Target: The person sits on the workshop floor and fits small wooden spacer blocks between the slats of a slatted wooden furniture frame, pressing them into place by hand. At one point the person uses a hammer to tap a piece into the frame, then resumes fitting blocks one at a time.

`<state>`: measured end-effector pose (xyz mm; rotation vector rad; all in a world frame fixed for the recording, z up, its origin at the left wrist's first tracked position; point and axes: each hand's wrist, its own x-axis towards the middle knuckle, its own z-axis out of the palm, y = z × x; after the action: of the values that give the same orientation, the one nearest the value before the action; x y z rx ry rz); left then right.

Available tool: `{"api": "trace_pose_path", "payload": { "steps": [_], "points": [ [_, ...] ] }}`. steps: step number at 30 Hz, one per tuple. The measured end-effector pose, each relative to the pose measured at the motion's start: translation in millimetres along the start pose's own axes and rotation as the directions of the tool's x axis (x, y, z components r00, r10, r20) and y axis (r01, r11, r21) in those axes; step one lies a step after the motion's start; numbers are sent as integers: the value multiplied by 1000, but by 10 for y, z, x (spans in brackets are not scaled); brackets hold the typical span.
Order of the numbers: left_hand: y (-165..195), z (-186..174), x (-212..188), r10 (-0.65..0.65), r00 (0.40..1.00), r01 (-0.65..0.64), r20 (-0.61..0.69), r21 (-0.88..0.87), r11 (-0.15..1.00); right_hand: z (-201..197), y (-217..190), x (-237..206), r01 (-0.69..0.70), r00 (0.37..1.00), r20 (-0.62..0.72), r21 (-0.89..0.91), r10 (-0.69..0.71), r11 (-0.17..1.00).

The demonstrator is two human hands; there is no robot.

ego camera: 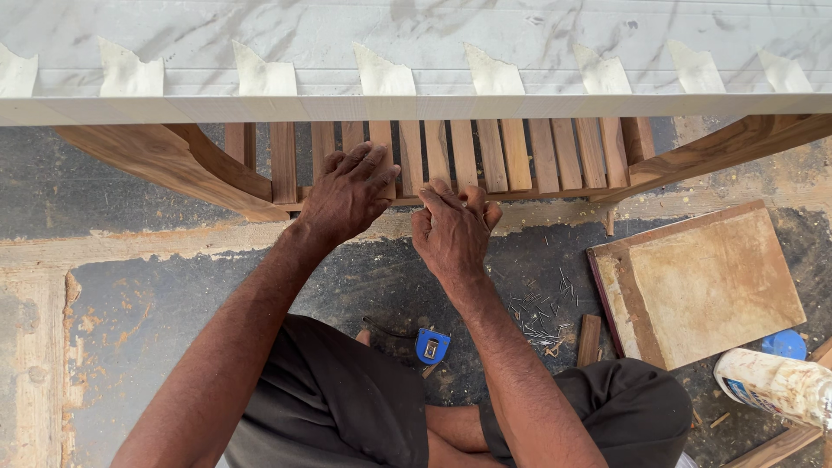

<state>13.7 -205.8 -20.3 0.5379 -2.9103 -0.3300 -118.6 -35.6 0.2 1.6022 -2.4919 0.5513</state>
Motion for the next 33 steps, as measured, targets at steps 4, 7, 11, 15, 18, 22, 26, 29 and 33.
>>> {"api": "trace_pose_path", "payload": {
  "steps": [4,7,11,15,18,22,26,29,33],
  "points": [
    [22,-184,29,-28,995,30,99,-19,999,-21,-10,-1,1,1000,1,8,-1,1000],
    [-6,-306,205,42,997,-44,57,20,999,-33,-23,-2,-10,1000,-2,24,10,1000],
    [-32,-420,544,232,957,-248,172,80,965,-43,-40,13,-7,1000,0,12,7,1000],
    [48,-541,652,248,890,-320,383,138,937,-57,-51,28,-19,1000,6,0,19,1000],
    [160,-674,631,207,868,-299,452,142,943,-68,-52,24,-15,1000,17,-14,15,1000],
    [227,-853,747,136,816,-257,562,142,956,-65,-20,29,46,998,37,4,-46,999],
    [202,-841,795,176,838,-249,517,75,966,-46,12,-22,23,995,-94,-11,-24,1000],
    [139,-764,800,195,847,-261,495,68,963,5,-35,-109,-161,982,-86,91,169,983],
    [90,-703,797,207,857,-258,472,46,965,150,-133,-221,-410,911,147,212,386,887]
  ]
}}
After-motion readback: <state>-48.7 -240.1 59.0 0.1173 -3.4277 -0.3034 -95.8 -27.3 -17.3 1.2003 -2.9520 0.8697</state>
